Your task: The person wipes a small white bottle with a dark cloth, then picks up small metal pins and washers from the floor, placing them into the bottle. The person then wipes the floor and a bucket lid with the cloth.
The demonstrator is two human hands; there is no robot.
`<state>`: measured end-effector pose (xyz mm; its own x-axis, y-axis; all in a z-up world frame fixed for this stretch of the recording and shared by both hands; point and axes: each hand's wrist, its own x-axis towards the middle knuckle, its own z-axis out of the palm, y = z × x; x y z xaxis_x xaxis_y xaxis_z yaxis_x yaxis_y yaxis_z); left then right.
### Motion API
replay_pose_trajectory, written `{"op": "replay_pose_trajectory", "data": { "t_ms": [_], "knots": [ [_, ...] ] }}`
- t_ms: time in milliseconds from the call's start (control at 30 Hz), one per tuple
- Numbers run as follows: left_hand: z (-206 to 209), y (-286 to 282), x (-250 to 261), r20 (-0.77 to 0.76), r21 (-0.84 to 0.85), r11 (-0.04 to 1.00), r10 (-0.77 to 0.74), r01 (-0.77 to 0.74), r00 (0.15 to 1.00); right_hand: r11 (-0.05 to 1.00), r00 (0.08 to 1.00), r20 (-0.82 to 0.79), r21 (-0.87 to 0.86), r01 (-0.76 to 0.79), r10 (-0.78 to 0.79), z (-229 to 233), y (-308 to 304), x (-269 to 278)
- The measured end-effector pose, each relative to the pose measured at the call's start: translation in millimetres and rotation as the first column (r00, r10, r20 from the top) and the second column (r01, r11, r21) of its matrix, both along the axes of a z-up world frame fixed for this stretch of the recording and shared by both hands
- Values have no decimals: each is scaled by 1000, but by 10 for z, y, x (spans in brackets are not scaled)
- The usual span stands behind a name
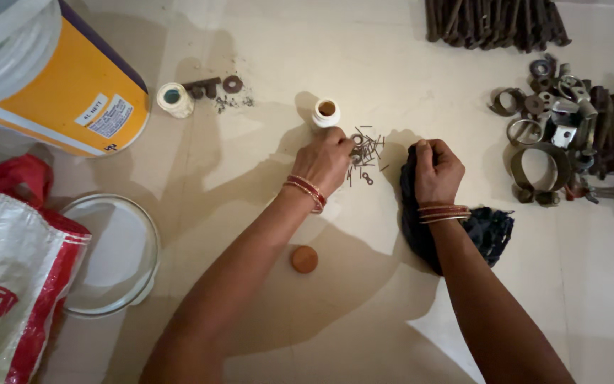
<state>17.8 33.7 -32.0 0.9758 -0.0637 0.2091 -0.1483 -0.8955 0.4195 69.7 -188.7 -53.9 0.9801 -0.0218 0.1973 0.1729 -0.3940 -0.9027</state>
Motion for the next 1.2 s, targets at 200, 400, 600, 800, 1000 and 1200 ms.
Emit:
{"op": "replay_pose_trajectory", "data": {
  "t_ms": [200,400,600,800,1000,1200],
  "knots": [
    [-72,-35,108,-109,-83,991,96,-105,989,1000,1000,31,-4,-3,3,16,16,8],
    [-65,-107,79,-38,-225,955,190,-193,981,1000,1000,16,-15,-7,7,51,31,-27],
    [-182,-528,213,-160,-588,760,228,-278,961,991,999,-49,131,-10,17,111,-5,-46],
    [-470,-1040,463,-246,-614,721,212,-321,946,989,987,72,8,-146,146,64,-31,-43],
    [-673,-1035,470,-195,-726,636,177,-263,965,998,996,-58,-4,-62,61,-62,-36,25],
    [-514,-1021,447,-241,-762,589,128,-270,962,978,997,-6,194,-79,82,-37,-71,21]
  ]
}}
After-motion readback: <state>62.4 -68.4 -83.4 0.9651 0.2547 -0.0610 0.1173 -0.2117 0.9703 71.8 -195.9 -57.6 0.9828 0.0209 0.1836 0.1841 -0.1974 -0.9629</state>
